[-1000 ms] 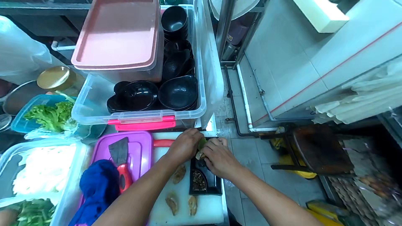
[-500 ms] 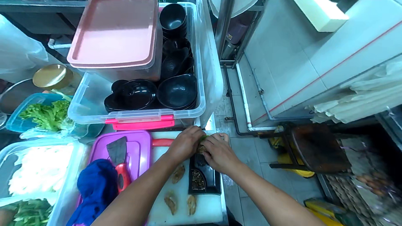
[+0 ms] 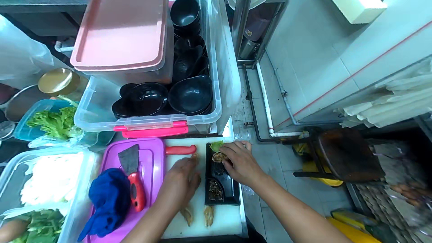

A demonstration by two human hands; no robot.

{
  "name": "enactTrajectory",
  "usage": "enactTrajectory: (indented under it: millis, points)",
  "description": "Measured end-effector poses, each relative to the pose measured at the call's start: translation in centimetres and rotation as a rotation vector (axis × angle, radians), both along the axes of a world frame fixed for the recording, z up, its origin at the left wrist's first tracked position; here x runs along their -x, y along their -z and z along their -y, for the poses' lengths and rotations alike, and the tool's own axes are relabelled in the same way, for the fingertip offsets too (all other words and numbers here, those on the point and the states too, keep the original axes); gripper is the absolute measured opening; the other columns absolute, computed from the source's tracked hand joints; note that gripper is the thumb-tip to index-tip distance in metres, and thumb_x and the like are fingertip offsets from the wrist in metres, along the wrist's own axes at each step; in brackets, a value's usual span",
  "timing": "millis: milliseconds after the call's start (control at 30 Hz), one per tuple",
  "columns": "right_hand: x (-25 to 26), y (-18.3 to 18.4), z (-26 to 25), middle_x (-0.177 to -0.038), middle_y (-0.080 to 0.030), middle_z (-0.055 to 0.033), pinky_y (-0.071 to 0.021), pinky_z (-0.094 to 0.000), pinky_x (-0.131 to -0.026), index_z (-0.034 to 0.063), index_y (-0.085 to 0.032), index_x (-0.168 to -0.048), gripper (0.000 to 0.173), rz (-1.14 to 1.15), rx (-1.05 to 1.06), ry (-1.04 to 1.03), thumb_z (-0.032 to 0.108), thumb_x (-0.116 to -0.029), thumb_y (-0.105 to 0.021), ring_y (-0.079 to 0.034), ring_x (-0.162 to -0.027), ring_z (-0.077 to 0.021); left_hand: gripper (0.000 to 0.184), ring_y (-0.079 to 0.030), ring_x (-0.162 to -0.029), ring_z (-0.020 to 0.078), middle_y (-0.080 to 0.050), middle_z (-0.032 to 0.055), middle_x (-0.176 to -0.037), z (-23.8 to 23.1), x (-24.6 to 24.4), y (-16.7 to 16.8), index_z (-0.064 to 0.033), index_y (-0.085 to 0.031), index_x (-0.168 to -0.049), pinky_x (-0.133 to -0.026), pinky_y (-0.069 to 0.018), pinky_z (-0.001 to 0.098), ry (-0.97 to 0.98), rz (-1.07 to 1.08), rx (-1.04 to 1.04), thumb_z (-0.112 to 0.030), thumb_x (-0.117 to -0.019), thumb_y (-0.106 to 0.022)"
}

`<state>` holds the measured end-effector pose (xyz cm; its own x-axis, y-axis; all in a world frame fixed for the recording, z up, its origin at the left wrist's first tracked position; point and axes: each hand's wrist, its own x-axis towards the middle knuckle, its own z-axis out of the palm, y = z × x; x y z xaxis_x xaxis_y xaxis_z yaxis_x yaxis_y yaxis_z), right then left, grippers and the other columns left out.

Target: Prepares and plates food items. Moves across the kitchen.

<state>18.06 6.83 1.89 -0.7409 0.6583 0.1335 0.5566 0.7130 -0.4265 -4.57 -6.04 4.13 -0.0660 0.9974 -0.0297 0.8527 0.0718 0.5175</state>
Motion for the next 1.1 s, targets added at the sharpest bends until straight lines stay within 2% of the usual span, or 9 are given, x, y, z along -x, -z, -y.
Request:
enactTrajectory:
  millis: [167, 333, 433, 533, 633, 767, 833, 967, 1100]
  points:
    - [0.5, 0.4, 0.1, -0.116, -0.07, 0.0038, -0.0406, -0.0515, -0.107, 0.0197, -0.072, -0.119, 0.026, 0.021, -0.04, -0.025, 0.023, -0.0961, -0.061, -0.062, -0.115, -0.0161, 0.052, -0.068, -0.115, 0.0288, -0.07, 0.0104, -0.125, 2.8, -2.0, 0.3, -0.0056, -0.067, -0.13, -0.097, -0.0565, 0.0448, -0.025, -0.138, 0.146, -0.039, -0.0902, -0.07]
    - [0.5, 0.0, 0.5, -0.119, -0.068, 0.0051, -0.0422, -0.0504, -0.105, 0.0218, -0.072, -0.121, 0.029, -0.022, -0.078, 0.036, 0.029, -0.0946, -0.061, -0.061, -0.115, -0.0149, 0.033, -0.071, -0.101, 0.0284, -0.072, 0.0104, -0.109, 3.2, -2.9, 2.1, -0.0064, -0.071, -0.122, -0.084, -0.0609, 0.0415, -0.083, -0.249, 0.082, -0.024, -0.0947, -0.063]
    - [0.1, -1.0, 1.7, -0.121, -0.068, 0.0037, -0.0448, -0.0487, -0.101, 0.02, -0.074, -0.119, 0.03, -0.164, -0.037, 0.18, 0.031, -0.0946, -0.062, -0.061, -0.115, -0.0164, 0.034, -0.071, -0.1, 0.0267, -0.071, 0.0088, -0.109, 3.3, -2.9, 2.2, -0.0077, -0.07, -0.123, -0.086, -0.0604, 0.0417, -0.114, -0.185, 0.098, -0.022, -0.093, -0.064]
    - [-0.1, -2.1, 4.6, -0.119, -0.07, -0.0017, -0.0564, -0.0377, -0.097, 0.0127, -0.074, -0.12, 0.031, -0.342, 0.302, 0.35, 0.029, -0.0942, -0.067, -0.066, -0.11, -0.014, 0.037, -0.071, -0.096, 0.0236, -0.071, 0.009, -0.109, 3.3, -2.3, 2.0, -0.0068, -0.07, -0.124, -0.086, -0.0604, 0.0435, -0.204, -0.012, 0.136, -0.02, -0.0897, -0.067]
    - [0.8, -3.2, 7.5, -0.111, -0.072, -0.006, -0.0606, -0.0281, -0.081, 0.0033, -0.069, -0.121, 0.032, -0.492, 0.79, 0.484, 0.018, -0.0929, -0.068, -0.07, -0.092, -0.0119, 0.043, -0.071, -0.09, 0.0165, -0.072, 0.0055, -0.11, 2.8, -1.3, 0.6, -0.0083, -0.067, -0.127, -0.084, -0.0611, 0.0398, -0.352, 0.335, 0.281, -0.02, -0.0858, -0.073]
    - [2.3, -4.4, 9.0, -0.13, -0.065, -0.0129, -0.0629, -0.0379, -0.086, 0.0007, -0.055, -0.141, 0.047, -0.589, 1.337, 0.585, 0.018, -0.0981, -0.064, -0.07, -0.107, -0.0218, 0.045, -0.073, -0.083, 0.0147, -0.074, 0.0031, -0.104, 1.9, -2.3, -1.4, -0.0083, -0.066, -0.122, -0.075, -0.0638, 0.0334, -0.446, 0.738, 0.289, -0.023, -0.0827, -0.081]
    - [2.7, -4.6, 8.9, -0.126, -0.067, -0.0151, -0.0621, -0.0426, -0.086, -0.0006, -0.053, -0.141, 0.043, -0.69, 1.484, 0.603, 0.015, -0.1016, -0.06, -0.07, -0.107, -0.0255, 0.04, -0.074, -0.085, 0.0169, -0.074, 0.0046, -0.105, 1.4, -3.5, -2.0, -0.006, -0.065, -0.123, -0.076, -0.0644, 0.0339, -0.421, 0.862, 0.237, -0.022, -0.0878, -0.076]
    - [2.1, -4.1, 7.8, -0.114, -0.071, -0.0162, -0.0639, -0.0415, -0.084, -0.0033, -0.058, -0.135, 0.04, -0.702, 1.363, 0.621, 0.006, -0.0964, -0.063, -0.073, -0.097, -0.0253, 0.031, -0.073, -0.095, 0.0157, -0.072, 0.0043, -0.115, 0.7, -4.9, -1.8, -0.0044, -0.064, -0.127, -0.085, -0.0638, 0.0347, -0.33, 0.894, 0.209, -0.012, -0.0983, -0.056]
    - [0.9, -3.6, 6.2, -0.114, -0.074, -0.0076, -0.0614, -0.0317, -0.089, 0.0034, -0.064, -0.13, 0.04, -0.411, 0.943, 0.51, 0.009, -0.0905, -0.067, -0.073, -0.099, -0.013, 0.025, -0.071, -0.1, 0.0086, -0.073, -0.0006, -0.115, 0.6, -4.7, -1.7, -0.01, -0.069, -0.12, -0.087, -0.0612, 0.0295, -0.312, 0.721, 0.193, -0.016, -0.0986, -0.056]
